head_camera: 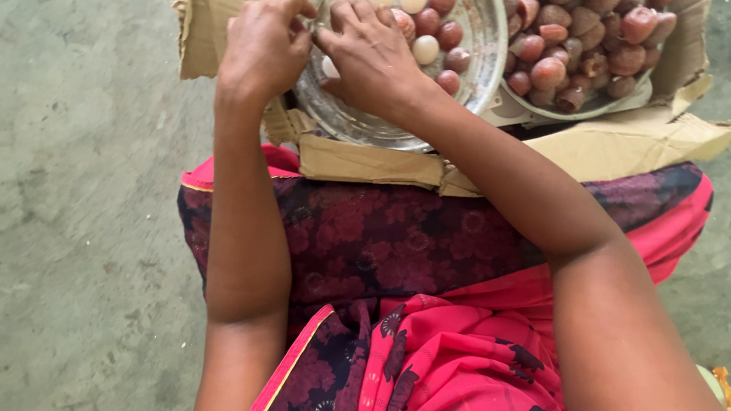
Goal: The person sits on the floor and peels small round fruits by hand, placing the peeled fruit into a metal tray and the peels into a separate bowl. The person continues peeling and arranging the fruits throughout the clip.
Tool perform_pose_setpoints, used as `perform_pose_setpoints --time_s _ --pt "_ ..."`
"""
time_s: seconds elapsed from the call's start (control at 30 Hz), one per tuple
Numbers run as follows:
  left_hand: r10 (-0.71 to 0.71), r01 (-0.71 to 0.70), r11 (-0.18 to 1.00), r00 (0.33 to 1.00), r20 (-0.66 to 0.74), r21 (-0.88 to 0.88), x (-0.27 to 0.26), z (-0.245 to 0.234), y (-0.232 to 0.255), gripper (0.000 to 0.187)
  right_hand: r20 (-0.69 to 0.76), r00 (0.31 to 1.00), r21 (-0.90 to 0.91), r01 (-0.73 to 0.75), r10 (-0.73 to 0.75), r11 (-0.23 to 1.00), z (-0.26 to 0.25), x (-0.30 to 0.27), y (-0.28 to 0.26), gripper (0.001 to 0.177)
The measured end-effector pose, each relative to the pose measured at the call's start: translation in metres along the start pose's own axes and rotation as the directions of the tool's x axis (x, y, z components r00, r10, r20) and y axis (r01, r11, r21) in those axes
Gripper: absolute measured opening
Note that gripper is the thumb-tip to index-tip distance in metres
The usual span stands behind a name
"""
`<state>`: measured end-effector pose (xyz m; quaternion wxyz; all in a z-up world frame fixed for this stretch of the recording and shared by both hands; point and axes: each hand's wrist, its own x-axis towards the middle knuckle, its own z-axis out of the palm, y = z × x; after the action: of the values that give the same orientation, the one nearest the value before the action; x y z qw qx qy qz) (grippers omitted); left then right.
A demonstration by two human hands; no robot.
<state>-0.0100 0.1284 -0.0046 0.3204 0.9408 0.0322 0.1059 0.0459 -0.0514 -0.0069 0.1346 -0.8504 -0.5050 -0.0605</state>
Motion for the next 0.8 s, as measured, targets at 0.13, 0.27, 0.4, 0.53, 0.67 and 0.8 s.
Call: perform_pose_setpoints --time_s 0.13,0.27,0.4,0.53,0.67,0.8 --pt "-0.071 0.074 0.994 0.997 0.044 -0.078 -0.002 -0.005 0.004 0.025 -0.096 0.995 0.026 -0.029 0.032 0.999 -0.031 -0.027 0.027 0.043" --pt "-0.072 0.077 0.993 0.996 0.06 -0.086 -0.003 -0.006 0.006 0.026 0.019 0.955 0.052 -0.296 0.296 0.954 -0.07 -0.077 0.098 0.024" --pt "-0.027 0.031 0.998 0.998 0.061 -0.057 -0.001 -0.004 0.008 0.028 0.21 0.745 -0.069 -0.634 0.633 0.77 -0.098 -0.132 0.164 0.023" --pt "-0.003 0.006 0.998 0.998 0.056 -0.056 0.0 -0.001 0.008 0.031 0.214 0.75 0.025 -0.645 0.626 0.764 -0.093 -0.175 0.189 0.034" --pt "-0.011 0.014 0.999 0.998 0.068 -0.043 0.001 -0.002 0.009 0.031 0.131 0.847 0.151 -0.53 0.514 0.835 -0.076 -0.191 0.187 0.049" --pt "-0.029 0.032 0.999 0.997 0.074 -0.037 -0.001 -0.003 0.012 0.033 0.222 0.849 0.139 -0.515 0.48 0.846 -0.08 -0.195 0.201 0.031"
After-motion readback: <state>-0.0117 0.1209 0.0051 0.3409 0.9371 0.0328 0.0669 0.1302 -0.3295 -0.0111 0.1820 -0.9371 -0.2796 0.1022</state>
